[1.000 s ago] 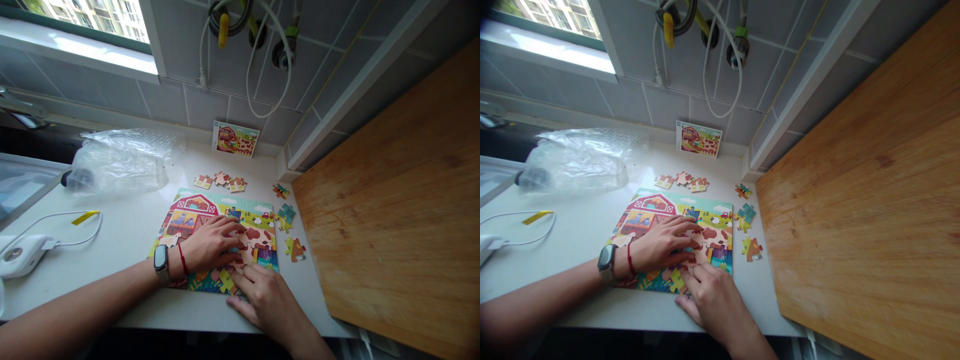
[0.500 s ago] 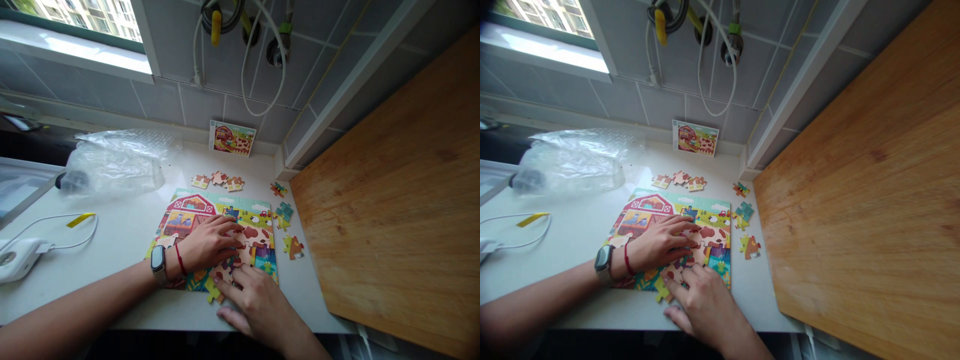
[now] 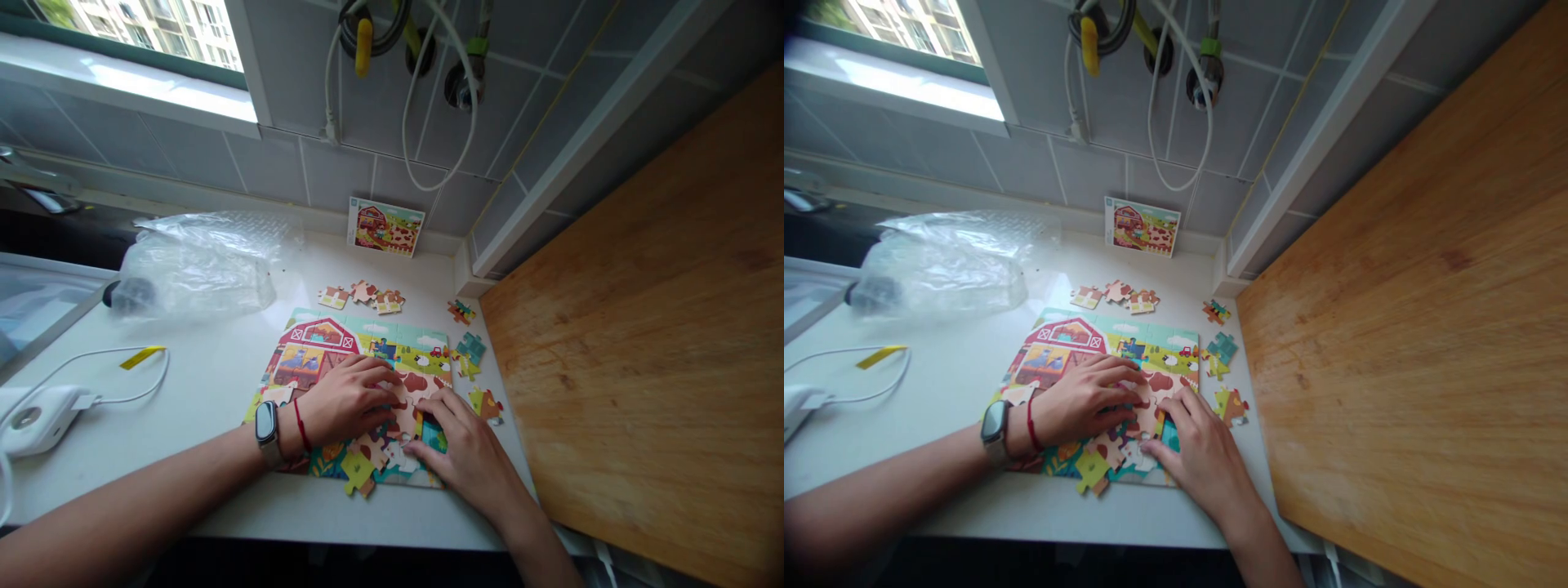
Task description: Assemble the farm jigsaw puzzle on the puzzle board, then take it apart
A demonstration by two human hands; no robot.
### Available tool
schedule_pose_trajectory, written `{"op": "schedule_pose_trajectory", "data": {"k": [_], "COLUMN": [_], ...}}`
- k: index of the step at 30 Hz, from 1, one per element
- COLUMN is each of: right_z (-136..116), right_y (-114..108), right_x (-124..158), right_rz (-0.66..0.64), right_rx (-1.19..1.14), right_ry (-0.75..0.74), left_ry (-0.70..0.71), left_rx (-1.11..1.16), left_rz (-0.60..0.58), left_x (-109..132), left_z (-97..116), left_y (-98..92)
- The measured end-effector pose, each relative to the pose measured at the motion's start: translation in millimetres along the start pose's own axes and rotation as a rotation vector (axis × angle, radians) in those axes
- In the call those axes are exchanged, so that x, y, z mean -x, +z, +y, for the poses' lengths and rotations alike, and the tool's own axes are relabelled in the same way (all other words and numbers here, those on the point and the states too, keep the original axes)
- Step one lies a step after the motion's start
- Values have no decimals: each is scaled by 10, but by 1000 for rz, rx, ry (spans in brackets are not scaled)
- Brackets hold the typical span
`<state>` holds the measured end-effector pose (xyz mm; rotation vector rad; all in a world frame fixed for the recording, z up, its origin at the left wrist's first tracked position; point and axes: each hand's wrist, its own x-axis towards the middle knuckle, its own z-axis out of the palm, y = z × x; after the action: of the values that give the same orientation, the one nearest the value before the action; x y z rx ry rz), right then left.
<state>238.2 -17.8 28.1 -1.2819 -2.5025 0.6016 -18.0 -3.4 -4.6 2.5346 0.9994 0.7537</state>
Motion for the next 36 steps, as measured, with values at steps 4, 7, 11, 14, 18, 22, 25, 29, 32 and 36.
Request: {"op": "schedule_pose_trajectory", "data": {"k": [4,7,11,14,18,22,25,29,32,36], "right_z": [14,23,34,28,19,56,99,106,82,62], "right_y": [20,37,35,-16,-136,-241,-293,-325,-305,-258], "right_x": [-18,-20,-14,19,103,160,164,159,158,151], "right_rz": [-22,-24,-27,-69,-90,-109,-93,-75,-81,-141], "right_rx": [-80,-124,-163,-100,85,208,242,244,239,249], "right_ry": [40,63,58,67,79,103,99,70,72,121], "left_ry": [-11,-25,-36,-38,-50,-48,-51,-43,-35,-34], "left_rx": [25,46,57,52,46,40,32,27,24,19], "left_rz": [2,-9,-10,-11,-23,-39,-45,-42,-32,-28], "left_x": [-2,-8,-17,-13,-1,4,6,6,5,7], "left_z": [7,17,23,18,13,12,11,11,11,13], "left_y": [-15,-30,-40,-35,-28,-27,-27,-27,-26,-20]}}
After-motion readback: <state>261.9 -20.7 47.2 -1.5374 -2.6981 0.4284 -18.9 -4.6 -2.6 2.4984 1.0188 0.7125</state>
